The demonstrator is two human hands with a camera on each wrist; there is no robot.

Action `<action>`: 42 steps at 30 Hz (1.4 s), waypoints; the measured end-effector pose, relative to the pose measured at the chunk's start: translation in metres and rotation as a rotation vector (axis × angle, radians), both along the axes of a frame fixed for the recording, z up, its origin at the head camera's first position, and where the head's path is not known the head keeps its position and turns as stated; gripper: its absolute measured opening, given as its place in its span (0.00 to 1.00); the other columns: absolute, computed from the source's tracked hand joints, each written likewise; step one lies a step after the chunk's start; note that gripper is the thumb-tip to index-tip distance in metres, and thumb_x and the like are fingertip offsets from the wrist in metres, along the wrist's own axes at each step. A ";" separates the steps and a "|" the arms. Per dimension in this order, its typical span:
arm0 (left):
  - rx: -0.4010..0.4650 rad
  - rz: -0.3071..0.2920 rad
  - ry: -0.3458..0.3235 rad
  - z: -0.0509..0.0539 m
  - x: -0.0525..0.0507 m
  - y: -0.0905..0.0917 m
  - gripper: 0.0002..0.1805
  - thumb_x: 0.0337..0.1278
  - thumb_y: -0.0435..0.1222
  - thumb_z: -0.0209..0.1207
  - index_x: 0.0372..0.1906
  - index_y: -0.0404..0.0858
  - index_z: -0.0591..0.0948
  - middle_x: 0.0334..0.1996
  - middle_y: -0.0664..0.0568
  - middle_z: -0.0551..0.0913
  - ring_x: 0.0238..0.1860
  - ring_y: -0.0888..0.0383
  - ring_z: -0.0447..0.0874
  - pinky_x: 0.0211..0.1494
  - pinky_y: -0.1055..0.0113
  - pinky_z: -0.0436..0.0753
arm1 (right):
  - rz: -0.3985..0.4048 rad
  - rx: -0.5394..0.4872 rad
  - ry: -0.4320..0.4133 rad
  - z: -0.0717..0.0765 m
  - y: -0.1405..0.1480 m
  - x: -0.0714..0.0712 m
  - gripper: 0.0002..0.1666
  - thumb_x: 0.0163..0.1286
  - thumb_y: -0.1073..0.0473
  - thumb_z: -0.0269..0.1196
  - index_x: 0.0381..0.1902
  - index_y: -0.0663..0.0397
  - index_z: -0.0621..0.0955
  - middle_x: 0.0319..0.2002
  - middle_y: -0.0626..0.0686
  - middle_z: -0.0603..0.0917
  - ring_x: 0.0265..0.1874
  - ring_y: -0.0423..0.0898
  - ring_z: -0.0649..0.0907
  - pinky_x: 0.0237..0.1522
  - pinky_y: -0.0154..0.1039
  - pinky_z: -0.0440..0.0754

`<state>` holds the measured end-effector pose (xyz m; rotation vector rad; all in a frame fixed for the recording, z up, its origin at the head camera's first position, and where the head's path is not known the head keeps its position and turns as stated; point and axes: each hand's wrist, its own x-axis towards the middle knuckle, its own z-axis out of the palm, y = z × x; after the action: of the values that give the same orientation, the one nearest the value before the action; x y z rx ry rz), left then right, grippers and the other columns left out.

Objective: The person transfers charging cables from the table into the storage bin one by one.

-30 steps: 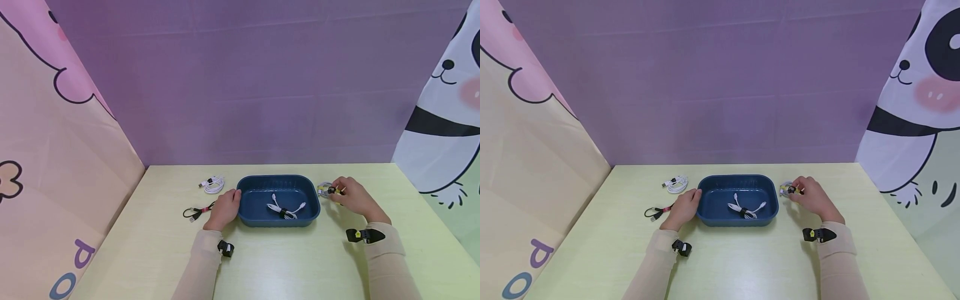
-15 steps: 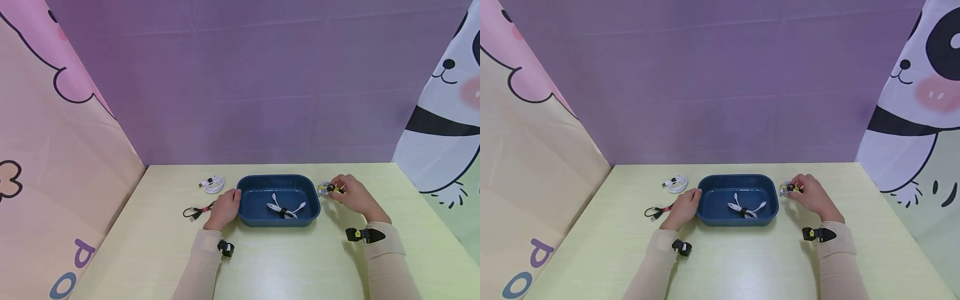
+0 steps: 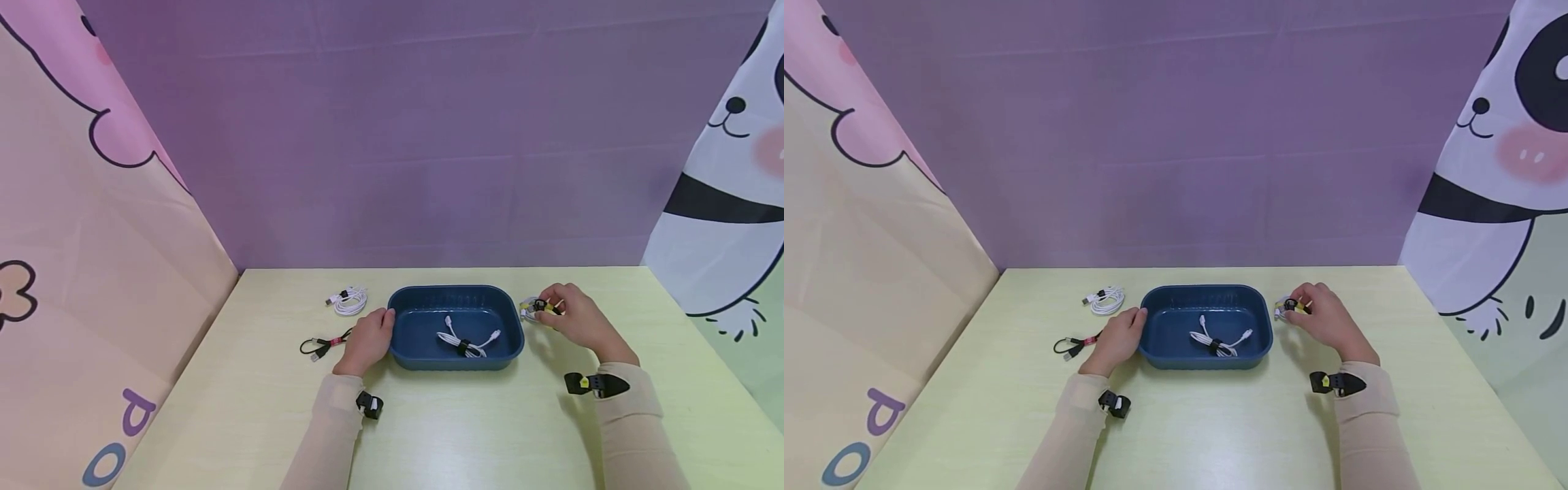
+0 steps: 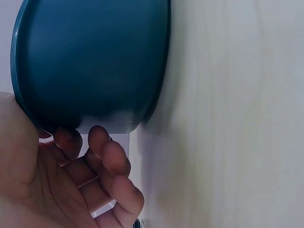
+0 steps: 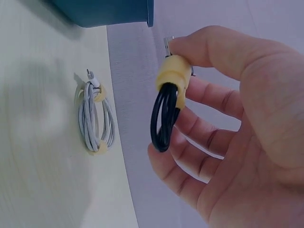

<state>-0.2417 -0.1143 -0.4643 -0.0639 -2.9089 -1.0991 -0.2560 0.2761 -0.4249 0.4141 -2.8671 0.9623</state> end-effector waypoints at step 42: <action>0.001 -0.014 0.024 0.002 0.002 -0.001 0.21 0.82 0.46 0.42 0.33 0.39 0.77 0.22 0.52 0.68 0.23 0.54 0.70 0.29 0.65 0.65 | 0.015 -0.011 0.027 0.005 -0.015 0.002 0.17 0.67 0.58 0.68 0.50 0.59 0.80 0.44 0.60 0.77 0.42 0.54 0.76 0.42 0.45 0.73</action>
<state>-0.2395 -0.1152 -0.4619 -0.0968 -2.8913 -1.0948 -0.2540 0.2612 -0.4197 0.4448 -2.8376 0.9674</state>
